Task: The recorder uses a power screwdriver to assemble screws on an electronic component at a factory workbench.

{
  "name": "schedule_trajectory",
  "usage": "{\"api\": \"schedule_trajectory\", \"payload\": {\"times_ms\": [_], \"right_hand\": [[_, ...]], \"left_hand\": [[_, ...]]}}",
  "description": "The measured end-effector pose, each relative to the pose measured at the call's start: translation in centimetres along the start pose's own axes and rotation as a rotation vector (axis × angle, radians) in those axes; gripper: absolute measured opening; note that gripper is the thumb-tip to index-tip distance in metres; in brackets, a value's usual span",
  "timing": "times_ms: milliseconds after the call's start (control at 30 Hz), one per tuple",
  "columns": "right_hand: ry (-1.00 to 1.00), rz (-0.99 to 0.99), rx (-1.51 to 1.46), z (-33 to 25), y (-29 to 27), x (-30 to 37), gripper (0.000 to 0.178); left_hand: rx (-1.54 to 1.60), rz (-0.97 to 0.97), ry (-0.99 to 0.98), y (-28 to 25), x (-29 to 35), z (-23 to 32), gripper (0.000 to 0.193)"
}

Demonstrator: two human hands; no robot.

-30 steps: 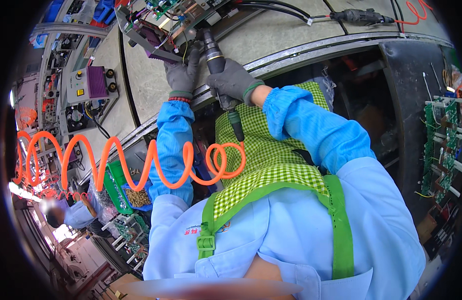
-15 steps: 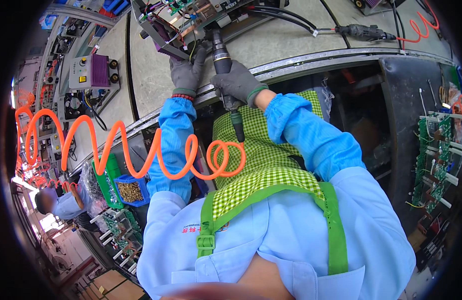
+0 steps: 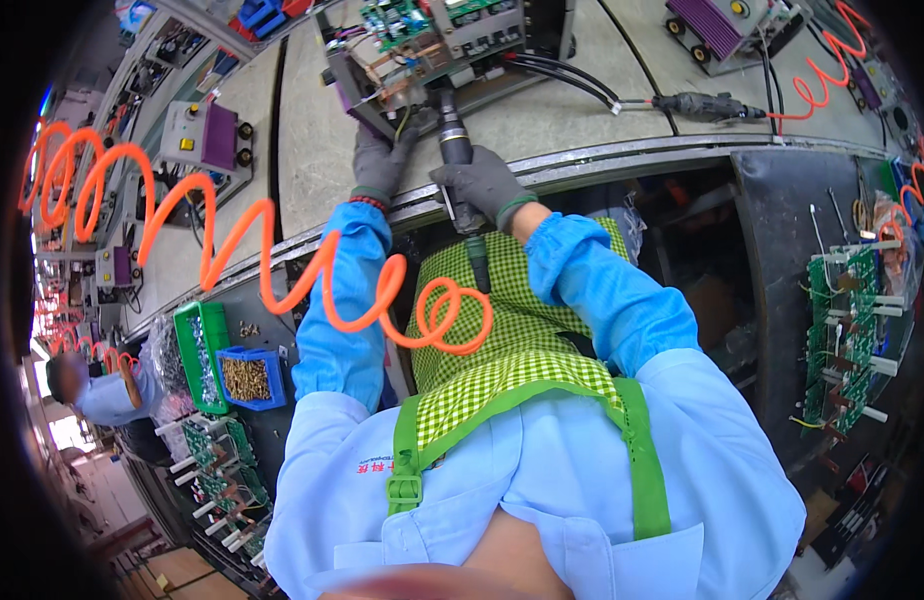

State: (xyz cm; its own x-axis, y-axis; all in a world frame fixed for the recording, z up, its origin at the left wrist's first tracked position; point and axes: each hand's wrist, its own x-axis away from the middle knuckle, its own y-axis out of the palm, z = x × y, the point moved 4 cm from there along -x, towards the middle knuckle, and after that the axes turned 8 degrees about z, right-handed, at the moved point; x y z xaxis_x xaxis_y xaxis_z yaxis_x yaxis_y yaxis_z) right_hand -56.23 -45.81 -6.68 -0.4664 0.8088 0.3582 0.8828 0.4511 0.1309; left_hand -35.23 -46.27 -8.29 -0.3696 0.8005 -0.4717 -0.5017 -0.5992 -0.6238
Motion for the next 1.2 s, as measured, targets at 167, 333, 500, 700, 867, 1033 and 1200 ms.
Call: {"api": "schedule_trajectory", "payload": {"times_ms": [167, 333, 500, 700, 867, 1033, 1200], "right_hand": [[0.045, 0.002, -0.112, 1.0, -1.7, -0.2, 0.023], [-0.038, 0.044, -0.106, 2.4, 1.6, 1.5, 0.026], [0.061, -0.024, -0.186, -3.3, -3.2, 5.8, 0.023], [0.354, -0.298, 0.237, -7.4, -8.1, 8.3, 0.046], [0.459, -0.571, 0.235, -11.8, 0.6, 13.1, 0.049], [0.032, -0.541, -0.003, -14.9, 1.5, 9.6, 0.075], [-0.114, -0.268, 0.290, -13.5, -8.7, 7.1, 0.049]], "left_hand": [[0.030, -0.032, -0.020, 1.1, -0.3, 2.6, 0.084], [0.002, 0.002, -0.075, 0.4, -0.7, 2.2, 0.082], [-0.067, -0.079, -0.164, -2.9, -0.4, 2.5, 0.080], [-0.444, -0.515, 0.079, -8.9, 3.3, 12.4, 0.057], [-0.103, -0.190, 0.766, -14.2, 5.7, 19.7, 0.063], [-0.247, -0.039, 0.030, -25.7, 6.5, 11.8, 0.030], [-0.475, 0.542, -0.472, -39.7, 11.4, -2.0, 0.047]]}}
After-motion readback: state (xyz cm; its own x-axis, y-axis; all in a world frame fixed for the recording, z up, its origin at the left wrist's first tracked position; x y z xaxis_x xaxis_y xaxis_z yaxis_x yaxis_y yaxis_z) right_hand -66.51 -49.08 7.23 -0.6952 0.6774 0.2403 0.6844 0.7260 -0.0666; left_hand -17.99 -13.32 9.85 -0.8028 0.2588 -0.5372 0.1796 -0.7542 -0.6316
